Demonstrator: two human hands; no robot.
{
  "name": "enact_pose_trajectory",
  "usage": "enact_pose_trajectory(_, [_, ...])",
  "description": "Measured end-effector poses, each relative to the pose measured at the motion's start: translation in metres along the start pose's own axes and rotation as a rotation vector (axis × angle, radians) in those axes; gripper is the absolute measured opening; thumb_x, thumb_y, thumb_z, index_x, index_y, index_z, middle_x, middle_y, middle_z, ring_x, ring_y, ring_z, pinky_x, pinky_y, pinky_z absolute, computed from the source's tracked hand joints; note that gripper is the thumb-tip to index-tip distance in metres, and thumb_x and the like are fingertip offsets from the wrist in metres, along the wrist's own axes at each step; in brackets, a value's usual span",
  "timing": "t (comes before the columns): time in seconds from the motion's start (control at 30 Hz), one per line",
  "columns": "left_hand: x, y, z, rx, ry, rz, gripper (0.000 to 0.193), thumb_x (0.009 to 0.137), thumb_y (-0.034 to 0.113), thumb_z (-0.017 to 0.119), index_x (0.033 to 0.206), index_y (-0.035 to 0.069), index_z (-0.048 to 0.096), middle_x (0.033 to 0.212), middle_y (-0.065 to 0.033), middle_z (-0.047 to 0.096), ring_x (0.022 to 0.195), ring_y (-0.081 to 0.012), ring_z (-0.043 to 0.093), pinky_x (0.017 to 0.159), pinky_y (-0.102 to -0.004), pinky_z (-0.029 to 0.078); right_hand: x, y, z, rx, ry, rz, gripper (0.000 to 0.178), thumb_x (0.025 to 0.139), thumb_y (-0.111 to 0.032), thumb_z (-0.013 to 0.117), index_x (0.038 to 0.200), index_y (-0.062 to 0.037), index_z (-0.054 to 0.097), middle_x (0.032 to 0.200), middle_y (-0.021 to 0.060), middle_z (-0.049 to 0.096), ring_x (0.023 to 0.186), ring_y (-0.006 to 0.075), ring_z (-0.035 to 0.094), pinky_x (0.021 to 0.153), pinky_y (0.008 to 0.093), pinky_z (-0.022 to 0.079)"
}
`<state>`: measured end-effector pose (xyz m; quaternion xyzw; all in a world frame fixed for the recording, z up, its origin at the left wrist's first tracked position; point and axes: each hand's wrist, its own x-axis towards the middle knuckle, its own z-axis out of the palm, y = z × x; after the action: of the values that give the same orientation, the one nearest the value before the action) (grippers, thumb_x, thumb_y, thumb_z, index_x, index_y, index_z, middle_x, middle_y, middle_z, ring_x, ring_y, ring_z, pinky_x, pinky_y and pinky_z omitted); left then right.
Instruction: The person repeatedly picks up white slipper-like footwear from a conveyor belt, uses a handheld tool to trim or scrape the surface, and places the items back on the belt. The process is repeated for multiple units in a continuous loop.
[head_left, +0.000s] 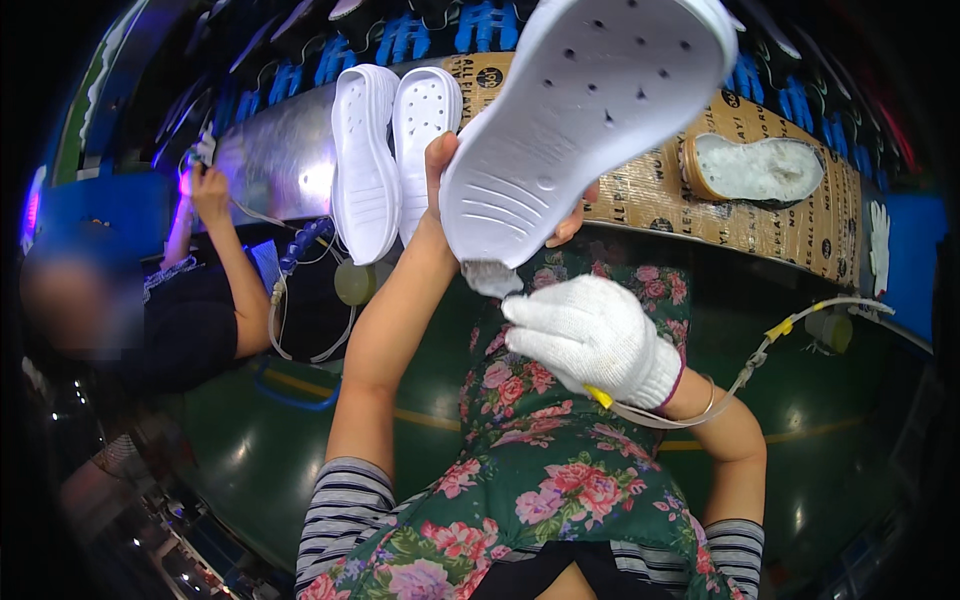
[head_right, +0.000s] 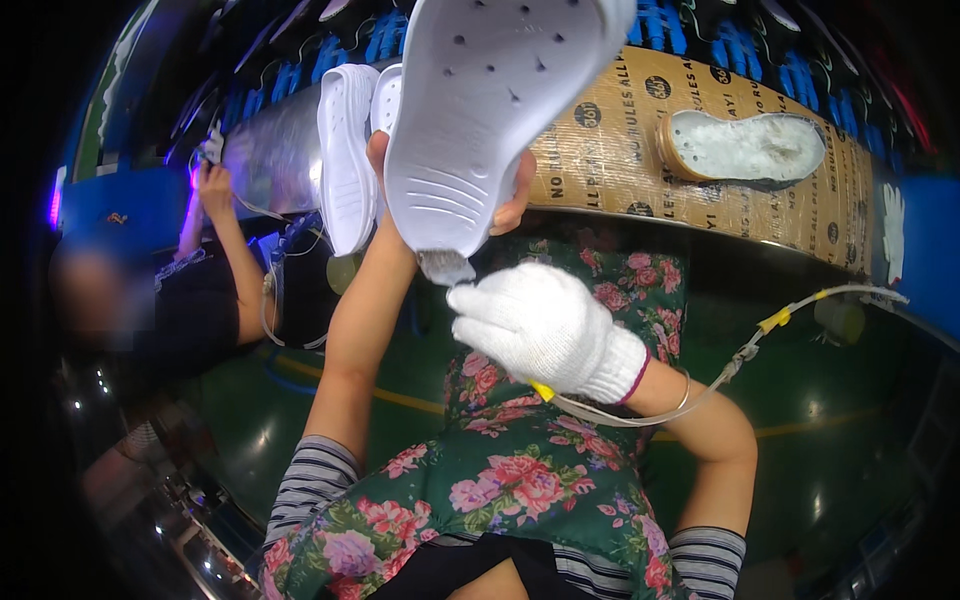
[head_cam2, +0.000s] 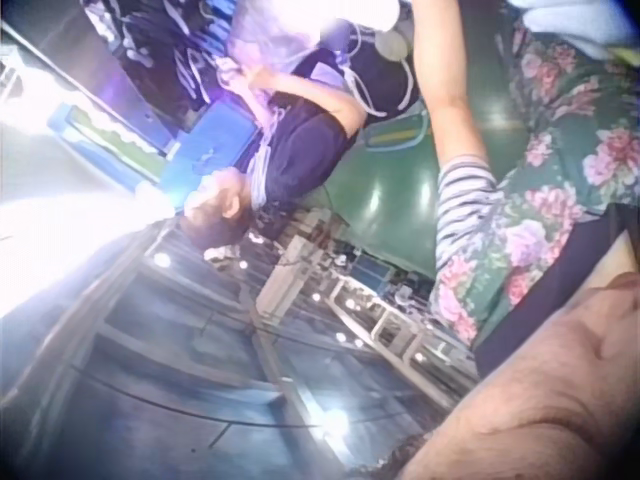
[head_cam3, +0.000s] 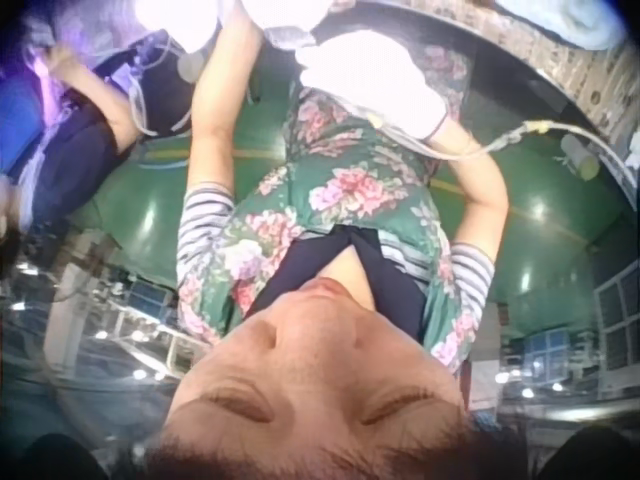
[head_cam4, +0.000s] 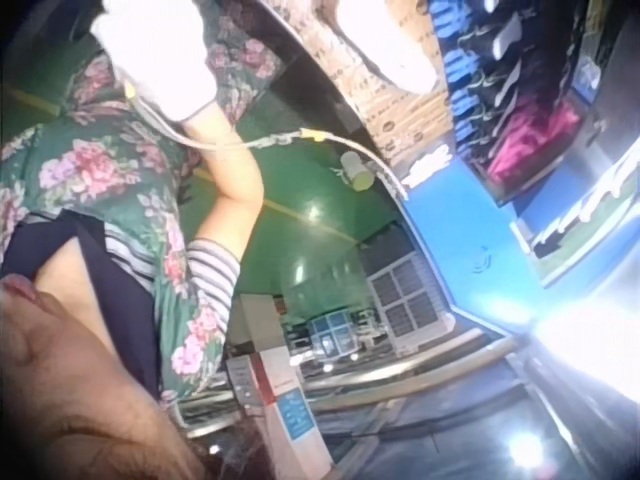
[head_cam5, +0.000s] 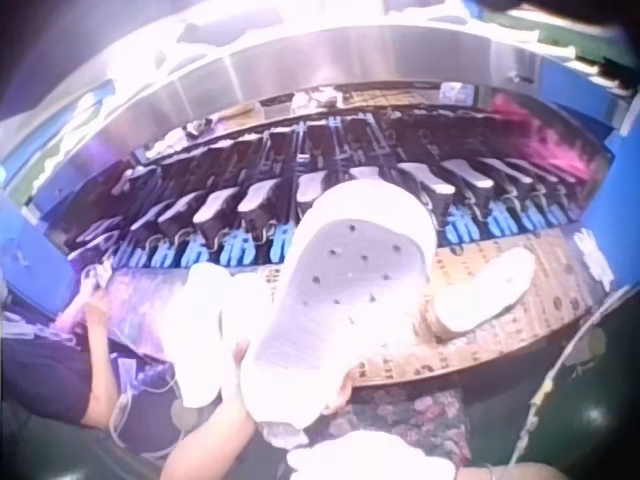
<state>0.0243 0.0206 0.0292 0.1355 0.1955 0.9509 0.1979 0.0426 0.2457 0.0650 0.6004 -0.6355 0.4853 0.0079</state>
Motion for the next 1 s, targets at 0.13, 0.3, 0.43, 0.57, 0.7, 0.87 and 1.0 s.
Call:
enact_pose_trajectory(0.13, [0.005, 0.002, -0.024, -0.008, -0.208, -0.043, 0.116, 0.076, 0.081, 0.068, 0.161, 0.007, 0.041, 0.136, -0.0396, 0.054, 0.094, -0.0423, 0.065, 0.074, -0.0437, 0.054, 0.013, -0.005, -0.015, 0.281, 0.033, 0.119, 0.029, 0.072, -0.002, 0.087, 0.099, -0.0092, 0.080, 0.108, 0.0131, 0.079, 0.087, 0.0303, 0.077, 0.077, 0.0384, 0.061])
enact_pose_trajectory(0.3, [0.003, 0.002, -0.009, 0.004, -0.101, -0.060, 0.119, 0.074, 0.082, 0.068, 0.159, 0.003, 0.042, 0.135, -0.0392, 0.053, 0.093, -0.0404, 0.064, 0.074, -0.0410, 0.053, 0.000, 0.006, -0.001, 0.073, 0.086, 0.062, 0.036, 0.076, -0.003, 0.083, 0.111, -0.0124, 0.079, 0.108, 0.0115, 0.079, 0.089, 0.0284, 0.075, 0.076, 0.0381, 0.060])
enact_pose_trajectory(0.43, [0.009, 0.001, -0.014, 0.055, -0.165, -0.015, 0.132, 0.072, 0.098, 0.058, 0.148, -0.008, 0.045, 0.121, -0.0299, 0.056, 0.087, -0.0323, 0.061, 0.067, -0.0410, 0.048, 0.002, -0.005, -0.001, 0.346, 0.076, 0.155, 0.034, 0.074, -0.001, 0.086, 0.106, -0.0111, 0.079, 0.112, 0.0124, 0.079, 0.090, 0.0304, 0.076, 0.077, 0.0395, 0.060])
enact_pose_trajectory(0.57, [0.006, 0.003, -0.004, 0.027, -0.048, 0.002, 0.131, 0.073, 0.097, 0.059, 0.149, -0.009, 0.044, 0.121, -0.0295, 0.056, 0.087, -0.0313, 0.061, 0.068, -0.0408, 0.048, 0.012, 0.001, -0.010, 0.095, 0.159, 0.244, 0.026, 0.076, -0.003, 0.086, 0.099, -0.0111, 0.080, 0.108, 0.0112, 0.080, 0.087, 0.0290, 0.076, 0.077, 0.0381, 0.060])
enact_pose_trajectory(0.7, [0.006, -0.002, -0.006, -0.009, -0.001, 0.027, 0.130, 0.073, 0.094, 0.061, 0.152, -0.008, 0.040, 0.117, -0.0291, 0.055, 0.088, -0.0313, 0.062, 0.068, -0.0406, 0.049, 0.006, -0.009, -0.002, 0.338, 0.121, 0.286, 0.023, 0.077, -0.005, 0.086, 0.098, -0.0126, 0.081, 0.106, 0.0102, 0.081, 0.088, 0.0270, 0.076, 0.079, 0.0371, 0.060])
enact_pose_trajectory(0.87, [0.000, -0.004, -0.008, -0.094, 0.098, 0.040, 0.126, 0.075, 0.091, 0.060, 0.156, -0.004, 0.038, 0.120, -0.0297, 0.055, 0.089, -0.0353, 0.060, 0.068, -0.0448, 0.049, 0.006, 0.000, -0.003, 0.335, 0.081, 0.452, 0.018, 0.080, 0.001, 0.085, 0.094, -0.0091, 0.082, 0.102, 0.0096, 0.081, 0.089, 0.0224, 0.075, 0.080, 0.0335, 0.059])
enact_pose_trajectory(1.0, [-0.012, -0.013, -0.010, -0.281, 0.109, 0.066, 0.112, 0.085, 0.081, 0.057, 0.165, 0.007, 0.033, 0.143, -0.0297, 0.052, 0.110, -0.0452, 0.062, 0.083, -0.0587, 0.054, 0.013, -0.001, -0.026, 0.478, 0.218, 0.555, 0.015, 0.080, 0.000, 0.086, 0.092, -0.0080, 0.082, 0.102, 0.0092, 0.082, 0.090, 0.0213, 0.077, 0.081, 0.0331, 0.060])
